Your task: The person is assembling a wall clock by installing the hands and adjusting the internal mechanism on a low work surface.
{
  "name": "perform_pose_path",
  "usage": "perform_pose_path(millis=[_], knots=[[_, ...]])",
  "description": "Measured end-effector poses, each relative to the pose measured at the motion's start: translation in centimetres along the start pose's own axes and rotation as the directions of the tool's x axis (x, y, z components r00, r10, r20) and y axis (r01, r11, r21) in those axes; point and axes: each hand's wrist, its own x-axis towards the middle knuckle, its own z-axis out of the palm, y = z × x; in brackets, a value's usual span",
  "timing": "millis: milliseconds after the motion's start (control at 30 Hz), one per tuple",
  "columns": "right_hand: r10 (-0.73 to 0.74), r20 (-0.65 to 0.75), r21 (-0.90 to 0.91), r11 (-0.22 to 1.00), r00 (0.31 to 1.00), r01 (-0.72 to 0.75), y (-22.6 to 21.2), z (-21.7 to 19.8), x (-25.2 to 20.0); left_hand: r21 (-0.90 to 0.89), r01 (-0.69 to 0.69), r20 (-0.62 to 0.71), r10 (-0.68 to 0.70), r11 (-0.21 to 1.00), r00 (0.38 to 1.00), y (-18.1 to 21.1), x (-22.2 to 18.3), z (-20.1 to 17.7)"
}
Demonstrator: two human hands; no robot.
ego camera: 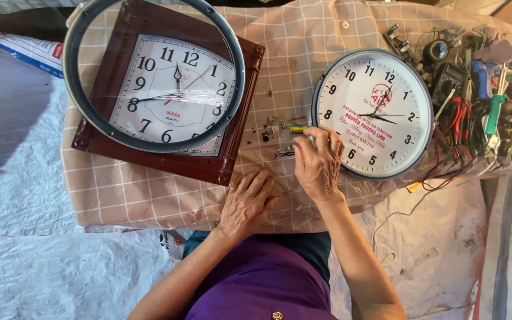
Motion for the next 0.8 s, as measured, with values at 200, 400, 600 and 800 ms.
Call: perform_pose_path(millis=[200,400,600,800], knots=[[-0.078,0.024,-0.032,0.996,0.997,0.079,-0.5,-0.4,-0.1,0.003,0.002,0.008,-0.002,1.0,1.0,0.1,0.0,0.0],[-0.059,0.021,-0.099,0.993,0.998,0.061,0.1,-0.8,-2.6,-0.005,0.073,0.118,-0.071,0.997,0.99,1.5,1.7,-0.8],[-0.011,0.056,-0.144,0.989,0.998,0.019,-0.8,-2.1,-4.3,-0.064,0.055,-0.003,-0.055,0.996,0.998,1.0,4.9,2.3],[0.104,0.032,-0.065,0.993,0.994,-0.102,-1.8,-3.4,-4.9,0.118,0.149,0.131,-0.164,0.982,0.978,-1.3,5.7,5.8]])
